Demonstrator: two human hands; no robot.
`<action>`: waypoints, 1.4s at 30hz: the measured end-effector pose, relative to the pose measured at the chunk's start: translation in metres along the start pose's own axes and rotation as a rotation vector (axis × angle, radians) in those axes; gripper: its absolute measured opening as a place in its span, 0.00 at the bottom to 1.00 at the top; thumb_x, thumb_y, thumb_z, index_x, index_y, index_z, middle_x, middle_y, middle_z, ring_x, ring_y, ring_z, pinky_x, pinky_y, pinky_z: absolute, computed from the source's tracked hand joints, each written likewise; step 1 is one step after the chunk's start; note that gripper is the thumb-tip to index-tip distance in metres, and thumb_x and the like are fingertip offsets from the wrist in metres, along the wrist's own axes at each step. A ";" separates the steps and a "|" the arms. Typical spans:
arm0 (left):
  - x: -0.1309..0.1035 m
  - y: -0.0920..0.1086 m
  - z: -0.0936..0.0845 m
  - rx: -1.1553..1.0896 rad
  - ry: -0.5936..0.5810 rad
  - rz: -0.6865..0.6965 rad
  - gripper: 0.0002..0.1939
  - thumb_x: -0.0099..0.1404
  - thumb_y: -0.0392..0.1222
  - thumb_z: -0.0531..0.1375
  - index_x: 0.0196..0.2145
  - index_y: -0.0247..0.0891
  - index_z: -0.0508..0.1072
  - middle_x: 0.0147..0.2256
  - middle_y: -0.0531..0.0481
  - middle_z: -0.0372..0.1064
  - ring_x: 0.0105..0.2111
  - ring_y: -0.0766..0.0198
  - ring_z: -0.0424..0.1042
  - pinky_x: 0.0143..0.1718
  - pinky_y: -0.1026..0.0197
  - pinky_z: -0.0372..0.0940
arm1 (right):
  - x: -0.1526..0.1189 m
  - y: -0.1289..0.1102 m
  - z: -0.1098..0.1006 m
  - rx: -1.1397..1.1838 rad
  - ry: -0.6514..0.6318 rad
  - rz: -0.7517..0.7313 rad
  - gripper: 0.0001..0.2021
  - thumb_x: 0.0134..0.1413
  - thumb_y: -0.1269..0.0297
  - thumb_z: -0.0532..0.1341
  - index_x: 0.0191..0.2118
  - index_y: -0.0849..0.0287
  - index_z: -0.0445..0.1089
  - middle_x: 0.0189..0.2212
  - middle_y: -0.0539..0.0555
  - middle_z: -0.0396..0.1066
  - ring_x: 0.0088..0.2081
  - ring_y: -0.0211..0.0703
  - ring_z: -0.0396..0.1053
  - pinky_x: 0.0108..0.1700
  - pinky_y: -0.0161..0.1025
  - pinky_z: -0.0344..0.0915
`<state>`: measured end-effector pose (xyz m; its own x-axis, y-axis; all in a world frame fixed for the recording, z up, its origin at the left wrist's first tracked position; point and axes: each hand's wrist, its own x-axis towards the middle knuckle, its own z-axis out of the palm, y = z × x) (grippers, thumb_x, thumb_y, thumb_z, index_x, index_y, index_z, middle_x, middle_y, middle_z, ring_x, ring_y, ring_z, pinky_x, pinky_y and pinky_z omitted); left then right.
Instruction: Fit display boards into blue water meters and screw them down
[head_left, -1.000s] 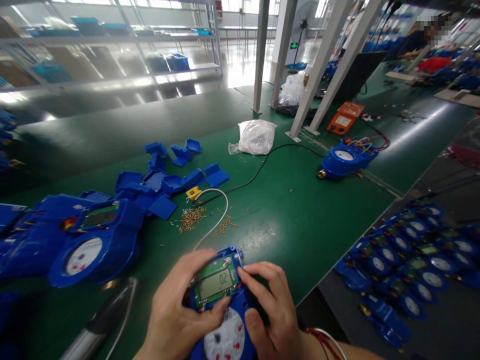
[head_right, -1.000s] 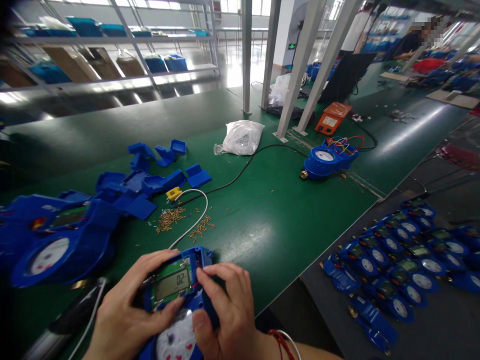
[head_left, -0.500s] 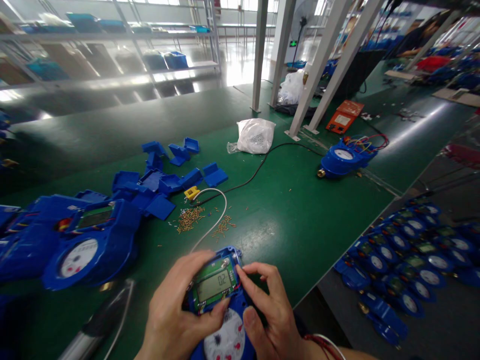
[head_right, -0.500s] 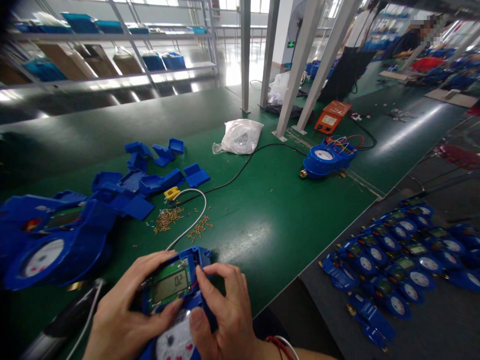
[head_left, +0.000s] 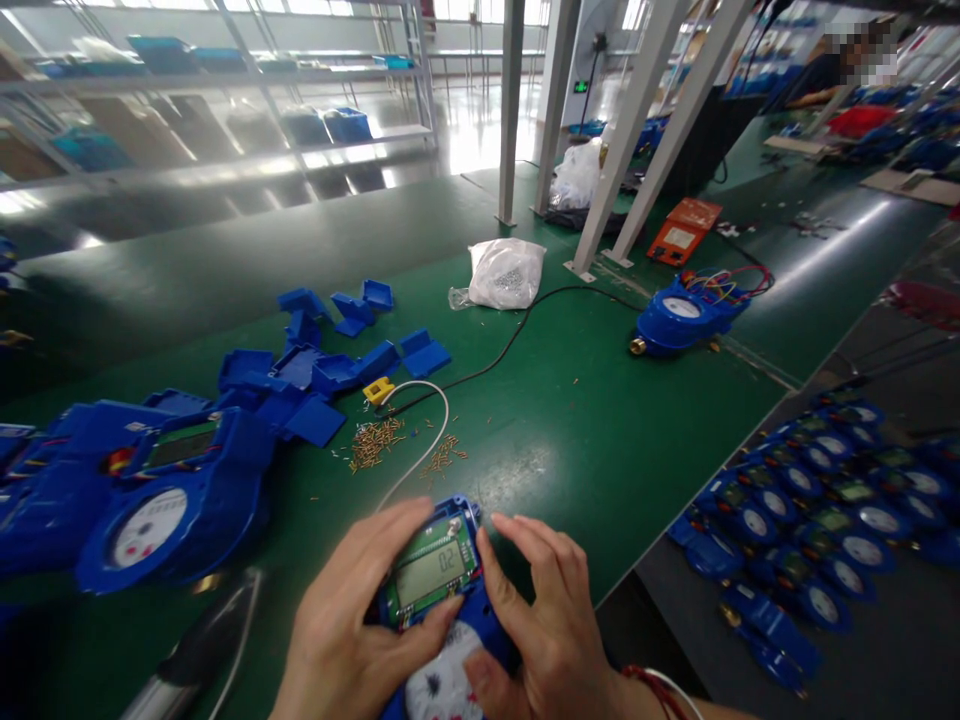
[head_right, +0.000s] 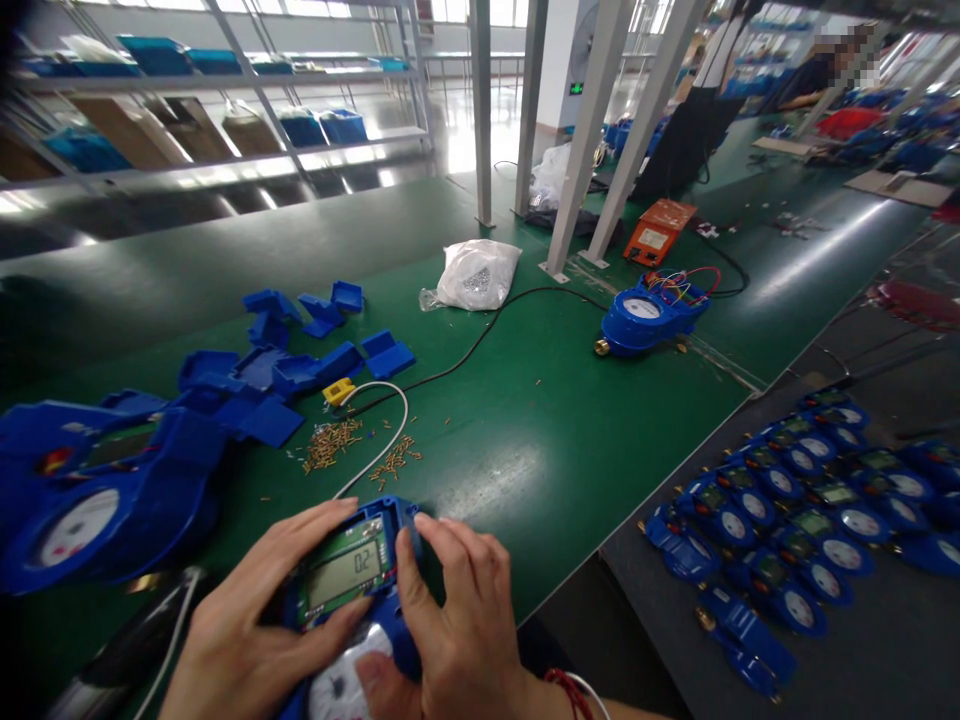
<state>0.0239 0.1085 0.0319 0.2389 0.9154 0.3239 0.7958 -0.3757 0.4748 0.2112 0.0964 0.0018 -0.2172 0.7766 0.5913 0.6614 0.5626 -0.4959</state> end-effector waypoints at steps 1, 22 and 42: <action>0.000 0.000 0.000 0.003 -0.001 0.001 0.26 0.58 0.47 0.62 0.53 0.40 0.63 0.49 0.45 0.68 0.49 0.58 0.69 0.49 0.58 0.68 | 0.000 0.000 0.000 0.006 0.004 0.003 0.28 0.61 0.49 0.46 0.54 0.65 0.67 0.51 0.62 0.65 0.51 0.54 0.61 0.51 0.48 0.58; 0.002 -0.006 -0.003 -0.012 -0.108 -0.053 0.28 0.59 0.49 0.62 0.55 0.44 0.61 0.52 0.48 0.67 0.51 0.58 0.68 0.50 0.57 0.68 | 0.002 0.008 0.000 -0.040 -0.079 -0.045 0.32 0.60 0.46 0.46 0.58 0.68 0.61 0.47 0.62 0.68 0.49 0.52 0.64 0.49 0.46 0.59; -0.006 -0.018 -0.001 0.031 -0.088 0.014 0.21 0.66 0.38 0.52 0.57 0.43 0.60 0.56 0.51 0.64 0.56 0.66 0.63 0.56 0.63 0.61 | 0.036 0.035 0.005 0.514 -0.583 -0.015 0.38 0.58 0.49 0.55 0.66 0.62 0.36 0.64 0.63 0.47 0.64 0.52 0.48 0.63 0.50 0.52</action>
<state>0.0076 0.1101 0.0221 0.2970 0.9197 0.2567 0.8086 -0.3852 0.4446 0.2229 0.1458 0.0025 -0.6603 0.7113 0.2412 0.2704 0.5247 -0.8072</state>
